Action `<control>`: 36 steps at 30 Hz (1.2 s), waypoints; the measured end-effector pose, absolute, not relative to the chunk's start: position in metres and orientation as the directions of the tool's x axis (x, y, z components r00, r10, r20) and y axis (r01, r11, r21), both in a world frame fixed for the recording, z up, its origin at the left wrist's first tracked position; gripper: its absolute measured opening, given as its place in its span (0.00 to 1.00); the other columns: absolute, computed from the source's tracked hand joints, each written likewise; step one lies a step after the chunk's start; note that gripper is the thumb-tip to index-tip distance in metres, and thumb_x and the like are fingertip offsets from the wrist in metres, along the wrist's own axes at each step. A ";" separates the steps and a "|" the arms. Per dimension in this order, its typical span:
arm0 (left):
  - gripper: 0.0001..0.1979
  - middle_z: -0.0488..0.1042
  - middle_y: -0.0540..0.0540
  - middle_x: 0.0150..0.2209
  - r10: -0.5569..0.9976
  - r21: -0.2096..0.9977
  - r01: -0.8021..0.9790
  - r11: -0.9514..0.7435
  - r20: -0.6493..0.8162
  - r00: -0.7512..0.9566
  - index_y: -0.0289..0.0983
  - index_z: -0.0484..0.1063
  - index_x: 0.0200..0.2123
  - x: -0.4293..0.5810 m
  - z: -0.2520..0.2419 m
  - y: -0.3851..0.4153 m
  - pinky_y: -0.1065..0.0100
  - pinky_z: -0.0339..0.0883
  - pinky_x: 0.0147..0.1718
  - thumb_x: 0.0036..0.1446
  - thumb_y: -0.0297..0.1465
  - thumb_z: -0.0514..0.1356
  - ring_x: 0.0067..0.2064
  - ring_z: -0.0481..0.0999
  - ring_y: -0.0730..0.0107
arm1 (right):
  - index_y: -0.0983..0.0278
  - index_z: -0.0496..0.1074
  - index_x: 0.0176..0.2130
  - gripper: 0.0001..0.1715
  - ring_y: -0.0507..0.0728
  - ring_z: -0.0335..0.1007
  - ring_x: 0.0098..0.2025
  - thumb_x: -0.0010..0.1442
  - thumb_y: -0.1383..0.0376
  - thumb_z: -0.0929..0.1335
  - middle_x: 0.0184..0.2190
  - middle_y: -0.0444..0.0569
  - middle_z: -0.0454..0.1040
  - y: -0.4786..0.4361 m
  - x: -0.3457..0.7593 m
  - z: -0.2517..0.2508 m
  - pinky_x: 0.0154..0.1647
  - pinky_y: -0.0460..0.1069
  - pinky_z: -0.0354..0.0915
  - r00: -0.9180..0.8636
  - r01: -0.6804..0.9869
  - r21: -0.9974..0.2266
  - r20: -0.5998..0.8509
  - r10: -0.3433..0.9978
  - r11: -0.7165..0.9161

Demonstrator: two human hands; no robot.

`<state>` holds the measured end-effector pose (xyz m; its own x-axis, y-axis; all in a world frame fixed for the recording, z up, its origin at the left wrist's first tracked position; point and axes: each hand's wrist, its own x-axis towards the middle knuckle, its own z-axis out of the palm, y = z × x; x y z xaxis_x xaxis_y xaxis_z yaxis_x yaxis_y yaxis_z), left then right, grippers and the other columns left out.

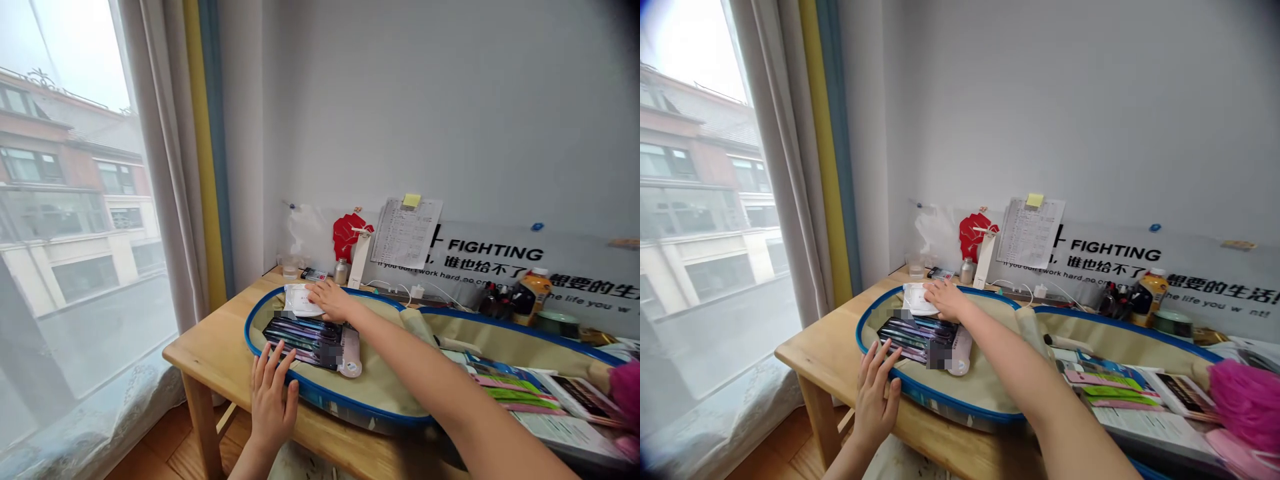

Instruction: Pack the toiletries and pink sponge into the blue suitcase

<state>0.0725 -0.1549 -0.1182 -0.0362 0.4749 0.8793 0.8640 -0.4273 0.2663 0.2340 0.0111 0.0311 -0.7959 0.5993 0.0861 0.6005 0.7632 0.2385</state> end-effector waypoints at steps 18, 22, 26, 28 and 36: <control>0.23 0.61 0.43 0.63 0.482 0.278 0.860 -0.428 0.875 -0.043 0.44 0.58 0.62 0.074 -0.120 -0.153 0.48 0.46 0.64 0.64 0.31 0.49 0.68 0.49 0.58 | 0.61 0.61 0.60 0.30 0.64 0.51 0.66 0.63 0.55 0.65 0.66 0.53 0.55 0.009 0.207 0.004 0.65 0.68 0.48 -0.717 0.697 0.019 0.034 0.696 0.717; 0.23 0.62 0.43 0.62 0.466 0.271 0.857 -0.437 0.884 -0.042 0.44 0.58 0.62 0.073 -0.122 -0.152 0.48 0.45 0.65 0.64 0.31 0.49 0.68 0.50 0.57 | 0.60 0.57 0.64 0.30 0.63 0.43 0.69 0.65 0.57 0.61 0.68 0.53 0.50 0.002 0.238 0.034 0.68 0.65 0.43 -0.665 0.743 -0.002 0.102 0.740 0.669; 0.22 0.62 0.43 0.62 0.462 0.281 0.851 -0.443 0.885 -0.052 0.44 0.59 0.61 0.073 -0.121 -0.152 0.46 0.45 0.65 0.64 0.32 0.49 0.68 0.51 0.55 | 0.59 0.68 0.57 0.25 0.61 0.48 0.68 0.63 0.56 0.60 0.65 0.50 0.58 -0.013 0.325 0.068 0.68 0.59 0.47 -0.577 0.810 -0.016 0.157 0.802 0.586; 0.22 0.62 0.42 0.62 0.461 0.281 0.849 -0.448 0.886 -0.051 0.44 0.59 0.61 0.073 -0.119 -0.152 0.46 0.46 0.65 0.64 0.32 0.49 0.68 0.50 0.55 | 0.59 0.71 0.54 0.26 0.63 0.50 0.67 0.60 0.54 0.62 0.64 0.51 0.60 -0.028 0.384 0.076 0.67 0.62 0.48 -0.488 0.865 -0.019 0.195 0.851 0.501; 0.23 0.61 0.42 0.63 0.450 0.277 0.842 -0.462 0.892 -0.046 0.44 0.58 0.62 0.073 -0.120 -0.152 0.46 0.46 0.65 0.64 0.32 0.49 0.68 0.50 0.54 | 0.63 0.75 0.42 0.25 0.73 0.63 0.59 0.50 0.50 0.66 0.53 0.61 0.71 -0.100 0.581 0.067 0.59 0.67 0.58 0.092 0.996 -0.029 0.290 0.952 -0.087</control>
